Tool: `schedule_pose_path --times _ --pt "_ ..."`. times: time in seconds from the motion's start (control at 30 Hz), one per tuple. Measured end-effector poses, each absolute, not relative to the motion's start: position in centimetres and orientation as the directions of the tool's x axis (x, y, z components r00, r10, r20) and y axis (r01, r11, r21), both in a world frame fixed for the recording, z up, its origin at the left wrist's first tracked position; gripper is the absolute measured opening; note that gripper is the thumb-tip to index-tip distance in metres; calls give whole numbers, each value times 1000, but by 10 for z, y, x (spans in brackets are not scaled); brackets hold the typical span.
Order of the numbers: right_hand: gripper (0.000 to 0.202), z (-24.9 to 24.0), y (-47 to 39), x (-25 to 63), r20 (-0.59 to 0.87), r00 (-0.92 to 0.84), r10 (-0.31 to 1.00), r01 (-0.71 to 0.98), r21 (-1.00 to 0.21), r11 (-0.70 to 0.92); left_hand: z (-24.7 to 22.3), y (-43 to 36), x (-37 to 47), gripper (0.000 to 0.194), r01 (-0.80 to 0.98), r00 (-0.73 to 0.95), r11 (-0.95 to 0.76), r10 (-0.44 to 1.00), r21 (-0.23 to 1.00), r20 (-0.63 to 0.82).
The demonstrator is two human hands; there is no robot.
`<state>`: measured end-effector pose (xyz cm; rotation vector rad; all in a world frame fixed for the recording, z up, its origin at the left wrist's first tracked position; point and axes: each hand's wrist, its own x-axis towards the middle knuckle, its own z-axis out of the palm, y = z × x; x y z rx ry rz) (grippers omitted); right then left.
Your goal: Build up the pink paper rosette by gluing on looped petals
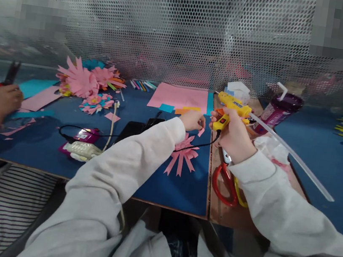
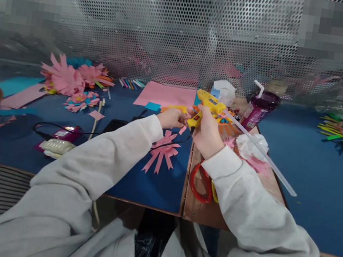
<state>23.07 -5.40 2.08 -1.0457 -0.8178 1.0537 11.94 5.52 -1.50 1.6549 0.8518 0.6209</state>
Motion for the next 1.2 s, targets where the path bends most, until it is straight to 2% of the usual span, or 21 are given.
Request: schedule_pose_path --times 0.03,0.1,0.23,0.4,0.57,0.67,0.77,0.87,1.03,1.2 --pt "10 21 -55 233 -26 290 957 -377 -922 89 -11 55 111 23 254 604 -158 796 954 -29" --pt "10 21 -56 235 -111 269 957 -472 -881 31 -3 52 93 21 306 595 -215 804 927 -10" --pt "12 21 -60 230 -137 277 951 -494 -869 18 9 40 55 11 325 542 -273 839 906 58" --pt "10 23 -74 215 -168 190 967 -438 -896 -70 17 24 28 11 130 452 -307 864 943 219" --pt "16 22 -87 207 -50 67 997 -280 -960 -29 14 24 19 15 -113 304 -216 922 970 241" --pt "19 23 -93 204 -3 36 999 -131 -991 2 12 26 18 16 -274 274 -32 955 961 110" --pt "26 23 -97 201 7 42 999 52 -999 5 8 23 18 15 -414 328 238 940 879 -100" --pt "30 21 -99 198 -17 86 996 200 -979 -34 1 16 21 13 -453 387 379 899 807 -205" --pt "28 16 -99 196 -37 121 992 323 -943 -75 -7 8 26 21 -446 428 442 869 778 -248" --pt "30 14 -98 195 -27 129 991 368 -927 -73 -7 5 26 23 -454 462 462 853 762 -242"
